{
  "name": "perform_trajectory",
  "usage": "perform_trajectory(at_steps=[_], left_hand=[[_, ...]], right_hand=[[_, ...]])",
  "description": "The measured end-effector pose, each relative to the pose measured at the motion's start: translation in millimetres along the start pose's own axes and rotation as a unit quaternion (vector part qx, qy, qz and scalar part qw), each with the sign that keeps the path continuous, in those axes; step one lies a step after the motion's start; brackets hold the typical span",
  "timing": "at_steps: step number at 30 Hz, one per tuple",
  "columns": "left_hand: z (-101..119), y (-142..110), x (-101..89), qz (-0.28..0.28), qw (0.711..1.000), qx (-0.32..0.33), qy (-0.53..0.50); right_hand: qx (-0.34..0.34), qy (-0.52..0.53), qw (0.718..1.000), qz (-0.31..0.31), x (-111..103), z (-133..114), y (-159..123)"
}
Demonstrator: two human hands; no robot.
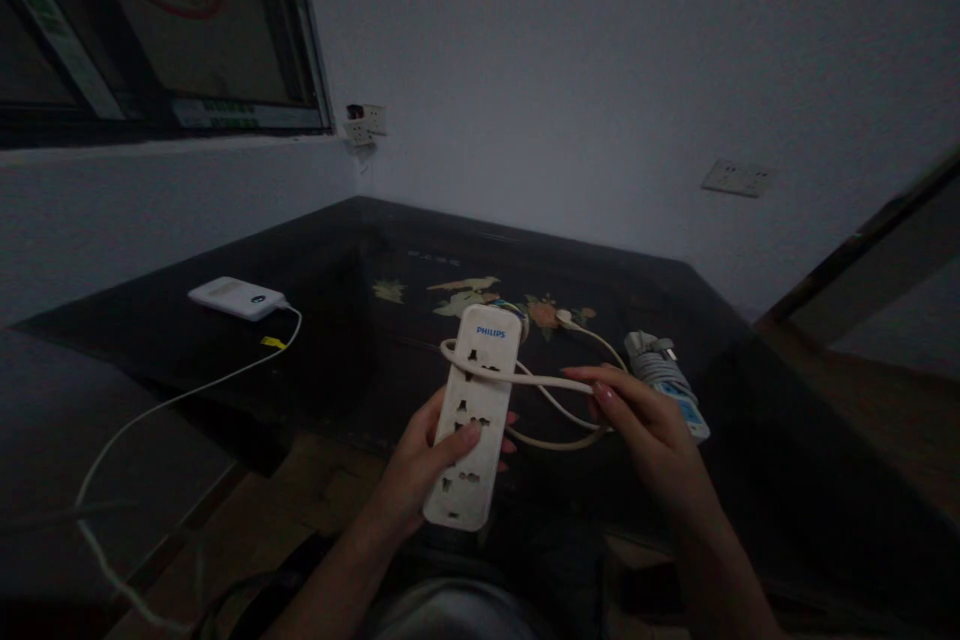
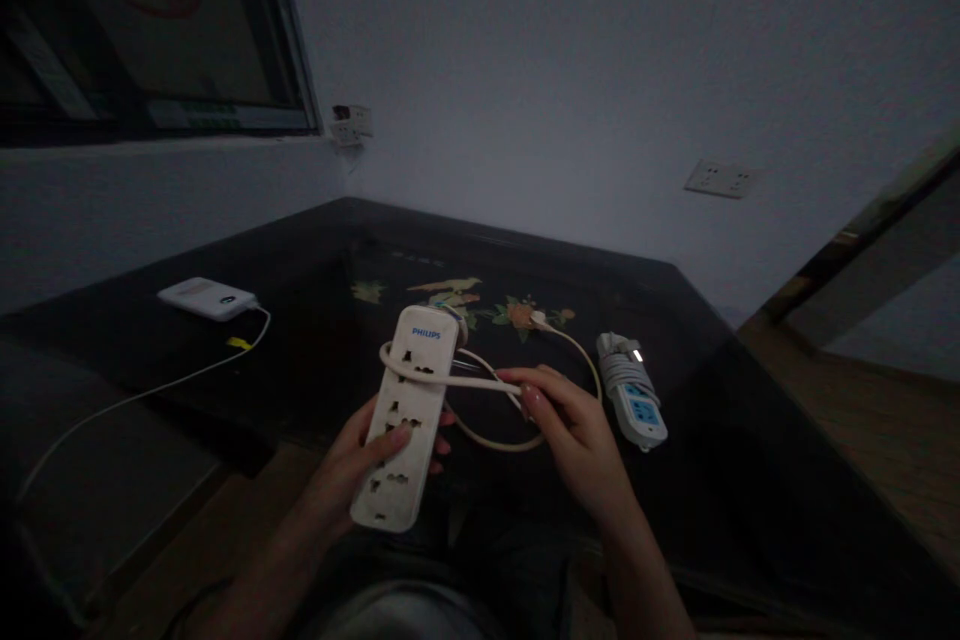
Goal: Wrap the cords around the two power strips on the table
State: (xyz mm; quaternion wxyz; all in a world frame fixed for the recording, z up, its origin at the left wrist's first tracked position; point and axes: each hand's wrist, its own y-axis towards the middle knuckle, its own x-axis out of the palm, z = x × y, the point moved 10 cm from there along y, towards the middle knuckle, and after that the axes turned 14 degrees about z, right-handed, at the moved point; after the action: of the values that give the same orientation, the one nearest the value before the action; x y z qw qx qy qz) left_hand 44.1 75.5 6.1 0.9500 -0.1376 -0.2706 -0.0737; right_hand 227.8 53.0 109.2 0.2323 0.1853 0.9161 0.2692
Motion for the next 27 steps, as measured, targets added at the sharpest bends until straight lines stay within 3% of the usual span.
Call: perform_trajectory(at_steps=[6,17,22,27], left_hand=[[-7.3,-2.6,1.8,-0.03,0.996,0.026,0.084],[-10.1,-4.1,4.2,-0.037,0.985,0.053,0.163],[-12.6,-1.7,1.0,-0.02,0.981,0.054,0.184],[-19.6,-3.1,6.6,-0.047,0.99,0.018,0.134]], right_hand=[[0.075,0.037,0.995,0.055,6.2,-0.6,9.9],[0.122,0.104,0.987,0.029,17.8,1.6,8.7],[0.082,0.088,0.991,0.051,17.5,-4.5,5.4],[0.036,0.084,0.992,0.085,15.8,-13.2,3.1]])
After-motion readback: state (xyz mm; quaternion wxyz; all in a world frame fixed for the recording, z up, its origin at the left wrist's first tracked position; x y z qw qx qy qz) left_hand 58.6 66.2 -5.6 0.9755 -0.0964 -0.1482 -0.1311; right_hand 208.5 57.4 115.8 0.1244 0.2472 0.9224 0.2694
